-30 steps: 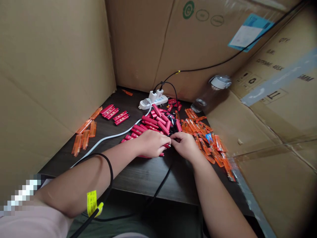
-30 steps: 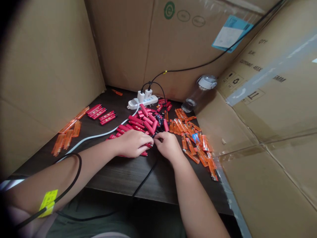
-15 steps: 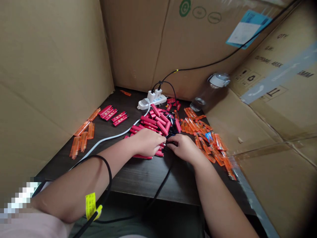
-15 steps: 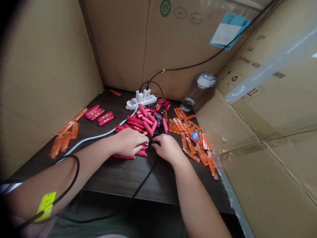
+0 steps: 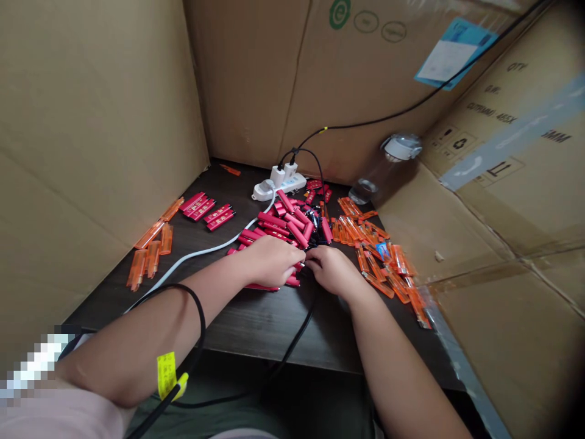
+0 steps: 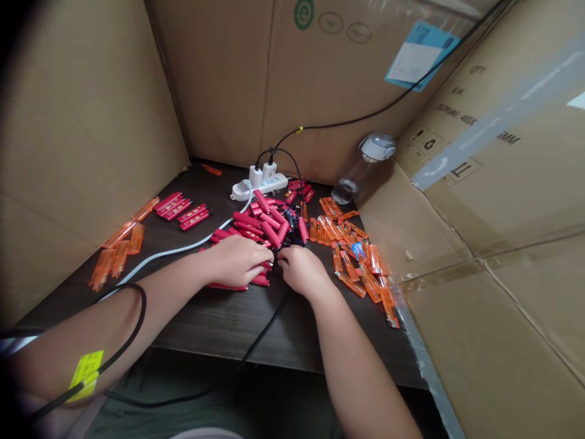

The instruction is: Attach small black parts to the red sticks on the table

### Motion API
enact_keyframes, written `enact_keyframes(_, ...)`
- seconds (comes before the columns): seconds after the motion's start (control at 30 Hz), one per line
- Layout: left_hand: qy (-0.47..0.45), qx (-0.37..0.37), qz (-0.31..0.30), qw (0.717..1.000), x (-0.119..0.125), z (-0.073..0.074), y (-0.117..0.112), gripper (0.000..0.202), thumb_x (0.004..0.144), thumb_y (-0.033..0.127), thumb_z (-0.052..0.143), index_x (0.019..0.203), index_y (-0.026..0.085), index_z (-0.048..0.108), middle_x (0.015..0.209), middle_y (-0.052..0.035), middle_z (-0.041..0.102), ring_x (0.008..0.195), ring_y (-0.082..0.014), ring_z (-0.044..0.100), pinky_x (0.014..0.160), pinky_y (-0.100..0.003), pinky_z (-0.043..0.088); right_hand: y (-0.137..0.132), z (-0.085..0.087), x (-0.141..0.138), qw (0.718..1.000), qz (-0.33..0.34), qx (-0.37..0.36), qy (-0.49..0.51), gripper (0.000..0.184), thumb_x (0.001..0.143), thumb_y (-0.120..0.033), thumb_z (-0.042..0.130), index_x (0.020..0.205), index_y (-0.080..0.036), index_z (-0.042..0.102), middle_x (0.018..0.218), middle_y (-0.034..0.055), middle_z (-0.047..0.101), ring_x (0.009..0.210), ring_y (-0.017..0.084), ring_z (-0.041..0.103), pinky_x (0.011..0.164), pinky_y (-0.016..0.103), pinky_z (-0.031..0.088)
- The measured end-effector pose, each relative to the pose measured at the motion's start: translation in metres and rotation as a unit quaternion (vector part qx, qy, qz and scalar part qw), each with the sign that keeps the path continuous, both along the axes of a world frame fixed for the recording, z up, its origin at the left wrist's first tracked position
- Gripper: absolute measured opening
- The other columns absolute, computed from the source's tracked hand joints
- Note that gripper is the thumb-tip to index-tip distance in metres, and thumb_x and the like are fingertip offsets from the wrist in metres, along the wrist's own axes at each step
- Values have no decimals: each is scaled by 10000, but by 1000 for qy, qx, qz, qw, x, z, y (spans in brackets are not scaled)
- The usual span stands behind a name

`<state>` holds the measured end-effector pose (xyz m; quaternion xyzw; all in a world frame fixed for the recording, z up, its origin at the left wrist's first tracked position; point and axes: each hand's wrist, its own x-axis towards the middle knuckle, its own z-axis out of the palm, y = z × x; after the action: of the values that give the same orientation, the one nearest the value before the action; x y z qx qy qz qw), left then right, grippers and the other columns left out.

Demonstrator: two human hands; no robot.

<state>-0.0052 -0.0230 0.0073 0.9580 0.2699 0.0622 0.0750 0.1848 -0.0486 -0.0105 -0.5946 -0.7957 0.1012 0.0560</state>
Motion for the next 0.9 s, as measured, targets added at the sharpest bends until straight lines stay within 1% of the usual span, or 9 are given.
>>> enact_keyframes(0.13,-7,-15,5,1000,0,0,0,160,815,237,471,864,190,616,854,-75,681,760,-244,649,613,-317,426,0,0,0,999,-4,-14,31,182,797,-166,553,868,-233,706,860,44,712,809,177,631,695,237,412)
enact_keyframes(0.4,7,-14,7,1000,-1,2,0,172,823,242,464,884,196,618,883,-63,684,797,-230,647,626,-300,427,-1,-3,4,998,-28,-25,60,160,769,-197,565,843,-236,701,751,15,687,653,145,584,585,226,384)
enact_keyframes(0.53,-1,-15,7,1000,-1,3,-1,164,822,240,469,873,191,616,881,-67,684,793,-236,650,612,-306,422,-1,-4,5,997,-26,-23,72,151,766,-207,566,839,-237,695,716,5,667,628,139,566,577,226,380)
enact_keyframes(0.7,10,-11,6,1000,-1,3,0,182,826,251,452,890,197,613,884,-53,687,783,-230,649,578,-294,403,-1,-3,5,995,-13,-21,94,128,759,-198,579,813,-219,693,719,4,666,621,130,557,583,223,383)
enact_keyframes(0.9,0,-18,5,1000,-1,2,1,174,817,241,458,880,191,612,868,-63,680,774,-233,645,594,-301,414,-2,-3,5,993,-21,-27,110,104,752,-195,581,774,-213,680,638,-17,626,567,117,524,545,218,363)
